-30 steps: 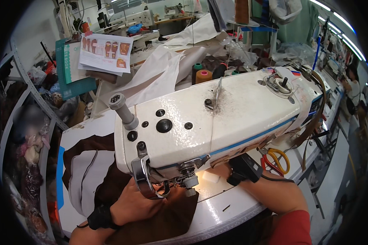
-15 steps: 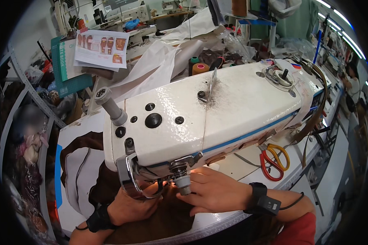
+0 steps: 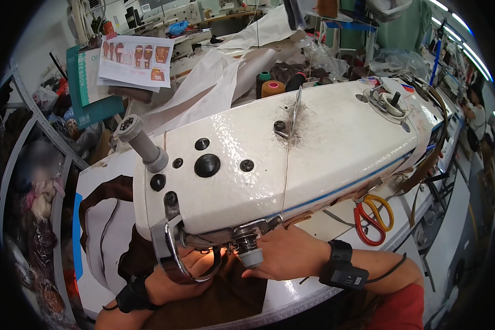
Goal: Sewing a brown jacket using a heavy-duty industrial sewing machine.
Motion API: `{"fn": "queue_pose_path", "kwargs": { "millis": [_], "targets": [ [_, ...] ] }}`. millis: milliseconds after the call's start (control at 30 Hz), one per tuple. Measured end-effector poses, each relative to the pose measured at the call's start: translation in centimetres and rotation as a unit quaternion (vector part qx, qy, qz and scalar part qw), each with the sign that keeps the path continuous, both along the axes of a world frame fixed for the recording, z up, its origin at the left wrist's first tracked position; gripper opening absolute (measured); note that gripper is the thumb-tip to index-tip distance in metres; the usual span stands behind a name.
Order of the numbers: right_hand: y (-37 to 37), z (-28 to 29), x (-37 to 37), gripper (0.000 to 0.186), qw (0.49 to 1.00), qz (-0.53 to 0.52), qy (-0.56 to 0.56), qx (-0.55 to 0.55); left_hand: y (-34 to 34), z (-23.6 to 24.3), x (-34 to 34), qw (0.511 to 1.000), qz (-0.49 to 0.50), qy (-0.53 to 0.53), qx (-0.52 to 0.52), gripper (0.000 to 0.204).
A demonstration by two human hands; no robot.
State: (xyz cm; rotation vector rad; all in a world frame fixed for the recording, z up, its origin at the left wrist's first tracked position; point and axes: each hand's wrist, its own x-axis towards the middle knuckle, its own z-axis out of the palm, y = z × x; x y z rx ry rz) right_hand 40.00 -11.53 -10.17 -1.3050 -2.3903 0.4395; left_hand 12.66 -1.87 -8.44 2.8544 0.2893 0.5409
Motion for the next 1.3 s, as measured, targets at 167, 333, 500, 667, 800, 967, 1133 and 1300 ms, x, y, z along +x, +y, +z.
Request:
{"fn": "queue_pose_path", "kwargs": {
  "millis": [167,333,500,667,800,967,1133,1300],
  "targets": [
    [0.0,-0.9,0.1,0.055,0.996,0.020,-0.018,0.085,0.2,-0.9,-0.2,1.000,0.004,0.027,-0.011,0.043],
    [-0.3,-1.1,0.3,0.054,0.993,0.026,-0.031,0.110,0.2,-0.7,-0.2,0.999,0.000,0.044,0.002,0.046],
    [-0.4,1.0,-0.2,0.044,0.994,-0.005,-0.105,-0.021,0.2,-0.7,-0.3,0.999,0.006,0.054,-0.005,0.045],
    [-0.8,-0.7,0.0,0.032,0.999,0.018,-0.011,0.046,0.3,-0.3,-0.2,0.999,-0.002,0.043,-0.016,0.043],
    [-0.8,-0.2,-0.2,0.022,0.997,0.016,-0.022,0.074,0.3,-0.1,0.0,0.999,-0.001,0.027,-0.032,0.038],
    [-0.4,0.9,0.0,0.014,0.988,0.061,-0.009,0.138,0.3,0.8,0.5,0.998,-0.011,0.006,-0.055,0.030],
    [-0.6,-0.1,0.2,0.019,0.988,0.091,-0.035,0.123,0.5,0.3,0.3,0.996,-0.008,0.010,-0.092,0.029],
    [-0.7,0.2,-0.3,0.008,0.992,0.044,0.008,0.115,0.3,0.7,0.3,0.995,-0.001,0.018,-0.099,0.028]
  ]
}}
